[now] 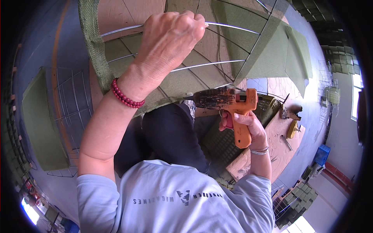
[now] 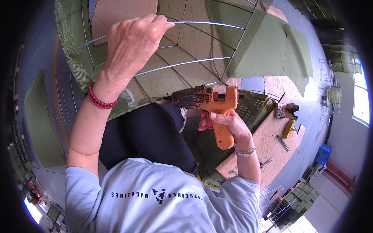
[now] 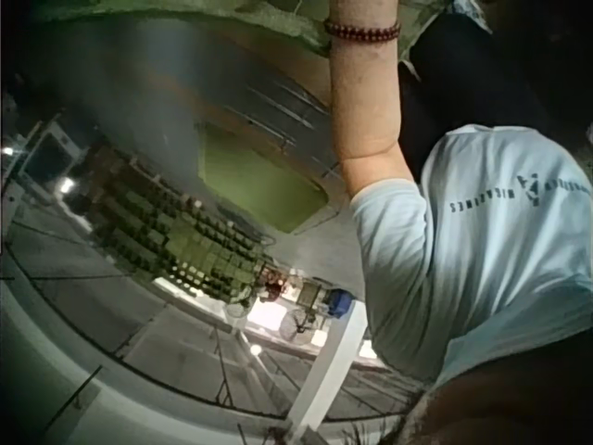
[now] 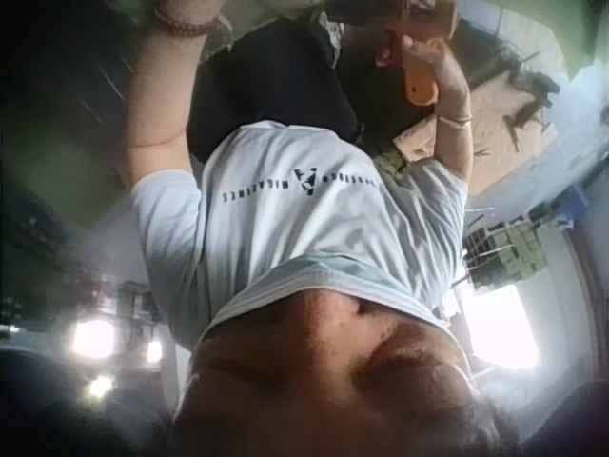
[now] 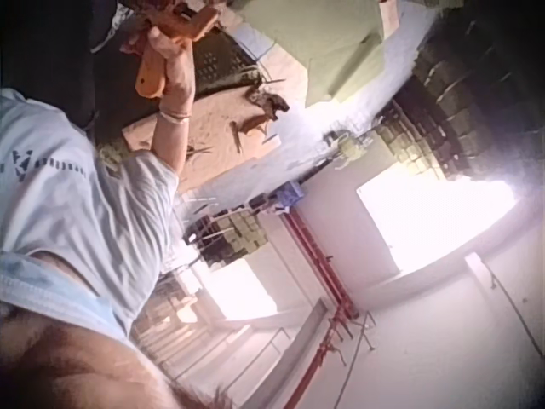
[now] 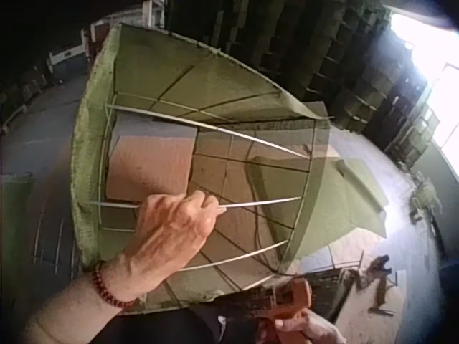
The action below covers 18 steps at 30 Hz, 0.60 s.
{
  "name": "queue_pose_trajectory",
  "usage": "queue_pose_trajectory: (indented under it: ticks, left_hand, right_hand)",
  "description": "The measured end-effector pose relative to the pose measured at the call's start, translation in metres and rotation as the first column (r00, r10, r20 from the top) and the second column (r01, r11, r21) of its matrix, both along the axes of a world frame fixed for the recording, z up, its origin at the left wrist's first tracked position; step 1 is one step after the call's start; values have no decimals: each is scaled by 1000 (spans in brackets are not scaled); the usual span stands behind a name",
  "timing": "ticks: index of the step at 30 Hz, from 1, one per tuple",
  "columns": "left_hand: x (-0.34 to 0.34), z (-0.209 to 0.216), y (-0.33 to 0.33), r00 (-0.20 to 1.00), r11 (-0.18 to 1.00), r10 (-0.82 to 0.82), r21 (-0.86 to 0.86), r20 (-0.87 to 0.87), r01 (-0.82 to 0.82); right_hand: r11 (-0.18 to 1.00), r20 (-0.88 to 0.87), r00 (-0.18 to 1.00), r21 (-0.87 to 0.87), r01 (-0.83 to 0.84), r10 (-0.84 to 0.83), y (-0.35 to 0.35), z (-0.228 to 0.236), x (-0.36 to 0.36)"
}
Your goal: Use a hot glue gun to attach green fabric panels to a wire frame.
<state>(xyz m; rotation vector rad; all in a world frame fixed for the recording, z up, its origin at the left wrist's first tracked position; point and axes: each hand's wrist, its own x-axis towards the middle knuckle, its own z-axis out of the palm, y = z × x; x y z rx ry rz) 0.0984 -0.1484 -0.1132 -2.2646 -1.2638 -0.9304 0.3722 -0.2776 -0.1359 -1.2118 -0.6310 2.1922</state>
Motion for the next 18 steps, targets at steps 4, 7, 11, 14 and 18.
queue_pose_trajectory:
  ticks: [4, 7, 11, 14, 18]
  left_hand:
    - [2, 2, -3, 999, 995, 52, -90, -7, -52]
    - [2, 3, -3, 999, 997, 35, -64, 7, -35]
    - [3, 4, -4, 999, 997, 39, -68, 0, -39]
    - [3, 3, -2, 999, 995, 53, -85, -7, -54]
    - [2, 3, -3, 997, 992, 76, -102, -32, -79]
  right_hand:
    - [1000, 43, 999, 1, -3, 3, -5, -1, 1]
    - [999, 109, 993, 6, 37, -38, -9, 1, 1]
    - [999, 78, 996, 19, 51, -52, -15, -3, 7]
    - [998, 92, 994, 22, 57, -59, -19, -7, 10]
    - [991, 25, 992, 56, 121, -123, -24, -11, 12]
